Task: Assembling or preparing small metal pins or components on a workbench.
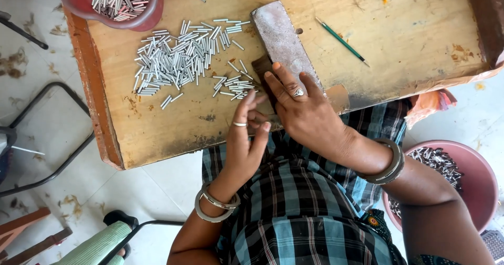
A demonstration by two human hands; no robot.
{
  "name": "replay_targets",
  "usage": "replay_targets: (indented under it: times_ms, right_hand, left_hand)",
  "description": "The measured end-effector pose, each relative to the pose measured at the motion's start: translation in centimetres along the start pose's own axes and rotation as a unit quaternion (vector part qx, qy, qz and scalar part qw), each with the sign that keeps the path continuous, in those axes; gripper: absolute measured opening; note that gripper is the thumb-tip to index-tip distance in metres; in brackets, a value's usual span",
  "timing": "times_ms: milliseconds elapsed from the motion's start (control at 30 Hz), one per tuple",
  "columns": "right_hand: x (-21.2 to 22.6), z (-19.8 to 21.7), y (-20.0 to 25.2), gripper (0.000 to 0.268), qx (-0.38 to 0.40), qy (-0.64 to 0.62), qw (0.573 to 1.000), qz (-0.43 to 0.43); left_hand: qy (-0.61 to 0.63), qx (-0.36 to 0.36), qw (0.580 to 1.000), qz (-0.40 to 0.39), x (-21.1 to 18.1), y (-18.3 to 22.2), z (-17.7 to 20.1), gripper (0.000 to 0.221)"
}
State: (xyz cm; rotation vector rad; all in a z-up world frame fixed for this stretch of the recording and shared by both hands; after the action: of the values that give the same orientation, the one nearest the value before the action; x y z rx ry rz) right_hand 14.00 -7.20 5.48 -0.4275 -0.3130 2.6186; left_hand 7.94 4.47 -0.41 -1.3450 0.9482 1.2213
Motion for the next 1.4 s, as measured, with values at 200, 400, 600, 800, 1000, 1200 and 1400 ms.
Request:
replay_targets:
  times_ms: [200, 400, 600, 800, 1000, 1200, 1400]
  right_hand:
    - [-1.1, -1.4, 1.0, 0.044, -0.024, -0.079, 0.996, 0.034]
    - [-1.5, -1.7, 2.7, 0.037, -0.114, -0.146, 0.983, 0.009]
    - [-2.0, -1.3, 3.2, 0.016, -0.132, -0.221, 0.966, -0.035]
    - [-4.4, 0.0, 5.1, 0.014, -0.110, -0.475, 0.865, -0.119]
    - [-2.3, -1.3, 6.1, 0.012, 0.057, -0.671, 0.732, -0.100]
    - [-0.2, -0.9, 6.2, 0.020, 0.072, -0.812, 0.561, -0.144]
    - [-0.5, 4.1, 5.0, 0.046, -0.186, -0.503, 0.841, -0.065]
  left_hand:
    - [-0.263, 0.026, 0.958, -0.110, -1.6, -1.6, -1.9, 0.074]
    - [-0.277, 0.056, 0.955, -0.094, -0.2, -3.0, -2.6, 0.087]
    - [-0.289, 0.027, 0.952, -0.096, -0.1, -2.8, -2.4, 0.088]
    - [-0.242, 0.050, 0.958, -0.146, -2.4, -2.8, -2.2, 0.085]
    - [-0.052, 0.179, 0.962, -0.198, -5.1, -2.0, -2.2, 0.037]
    - [0.009, 0.124, 0.967, -0.223, -4.4, -0.3, -2.5, 0.017]
    - [0.303, -0.061, 0.951, -0.030, -0.6, 1.0, -3.0, 0.009]
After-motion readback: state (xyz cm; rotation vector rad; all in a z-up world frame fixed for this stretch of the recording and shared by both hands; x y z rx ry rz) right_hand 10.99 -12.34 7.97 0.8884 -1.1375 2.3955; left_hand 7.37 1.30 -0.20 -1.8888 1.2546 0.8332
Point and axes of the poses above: each hand's wrist, its own y-axis away from the middle knuckle, its own z-axis out of the back of the hand, x = y × z, the point moved 7 cm from there along -y, towards the middle knuckle, and after that the axes turned 5 degrees about y, right-handed, at the moved point
